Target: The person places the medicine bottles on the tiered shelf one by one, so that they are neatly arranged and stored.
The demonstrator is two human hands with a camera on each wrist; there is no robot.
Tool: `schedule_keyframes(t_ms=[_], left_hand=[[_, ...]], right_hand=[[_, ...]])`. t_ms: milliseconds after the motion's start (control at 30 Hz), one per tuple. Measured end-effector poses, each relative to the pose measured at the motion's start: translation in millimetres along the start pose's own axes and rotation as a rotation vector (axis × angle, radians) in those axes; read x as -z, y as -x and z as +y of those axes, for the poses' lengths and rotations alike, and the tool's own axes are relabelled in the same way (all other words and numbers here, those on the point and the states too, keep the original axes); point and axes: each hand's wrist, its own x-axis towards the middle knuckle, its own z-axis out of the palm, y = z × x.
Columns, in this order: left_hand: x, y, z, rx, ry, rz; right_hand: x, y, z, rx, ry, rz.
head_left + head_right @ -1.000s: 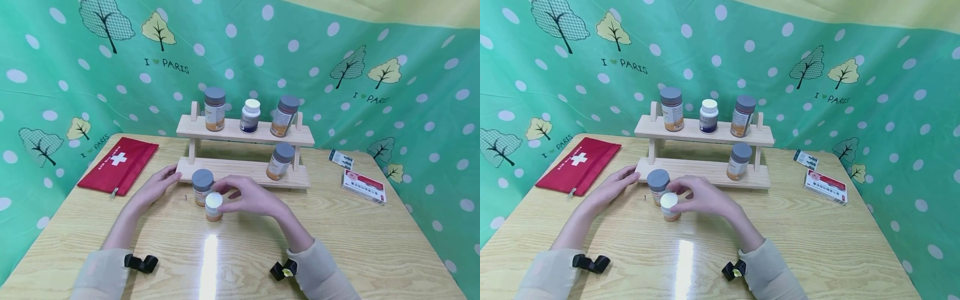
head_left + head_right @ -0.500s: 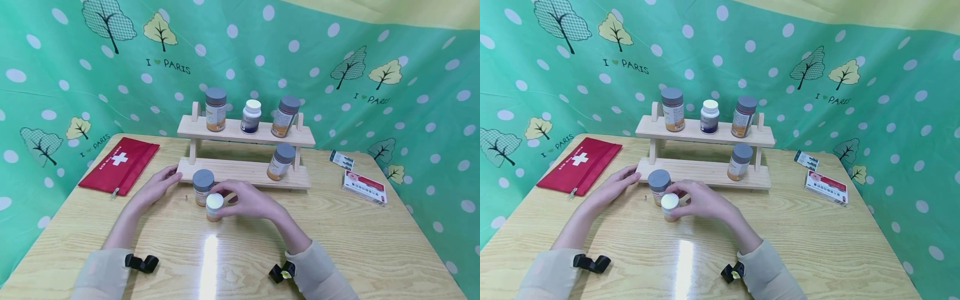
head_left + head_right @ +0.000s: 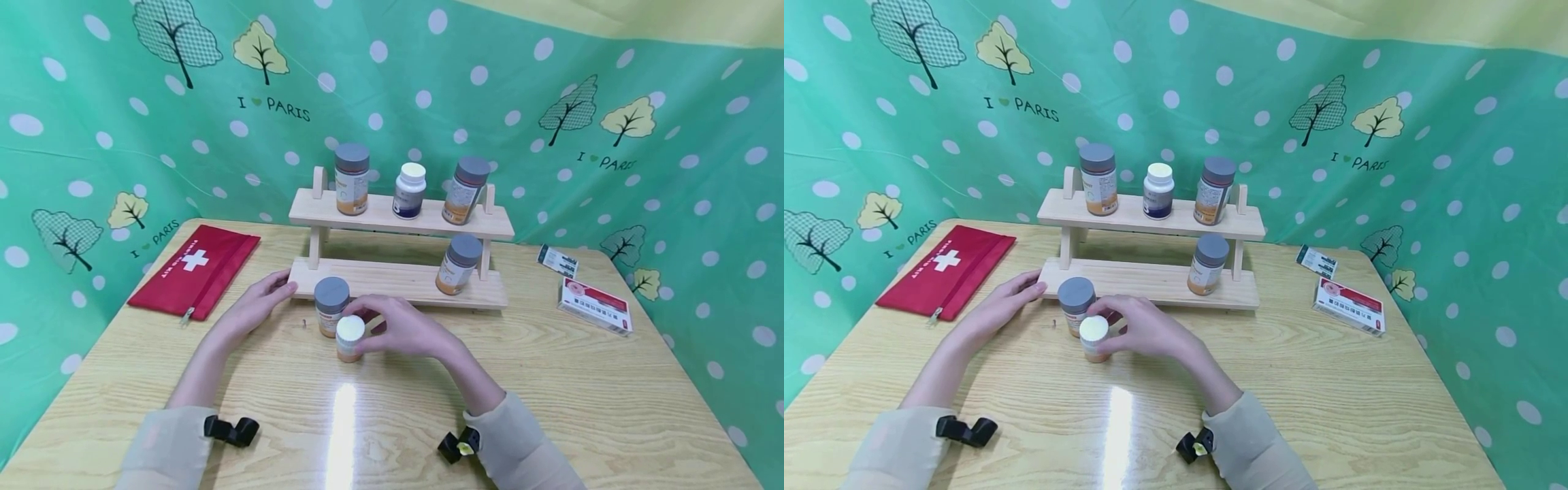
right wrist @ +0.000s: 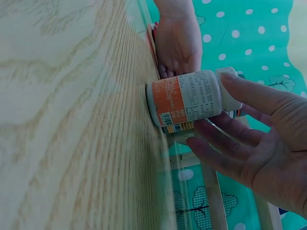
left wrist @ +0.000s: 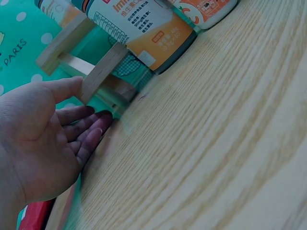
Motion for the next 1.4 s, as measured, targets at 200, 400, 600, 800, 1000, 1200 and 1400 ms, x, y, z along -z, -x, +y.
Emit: schedule_keyframes(t_ms=[200, 400, 600, 800, 1000, 1200, 1400], left_hand=[[0.2, 0.0, -0.1, 0.006, 0.001, -0.001], [0.2, -0.6, -0.5, 0.004, -0.001, -0.002], [-0.2, -1.5, -0.7, 0.000, -0.013, -0.003], [-0.2, -1.5, -0.5, -0.005, -0.010, -0.003], [0.3, -1.1, -0.4, -0.004, -0.003, -0.003], [0.6, -1.5, -0.3, 0.002, 0.000, -0.006], [0.5, -0.6, -0.5, 0.002, -0.002, -0.006]], right_hand=[[-1, -1.1, 1, -0.002, -0.026, 0.005], [1, -1.3, 4, -0.003, -0.019, 0.029], [6, 0.8, 3, 0.002, -0.022, 0.048], [16, 5.3, 0, -0.005, -0.011, 0.091], [30, 12.0, -1, 0.012, -0.064, 0.157], [42, 18.0, -1, -0.006, -0.124, 0.223], [48, 20.0, 0, -0.004, -0.138, 0.330]])
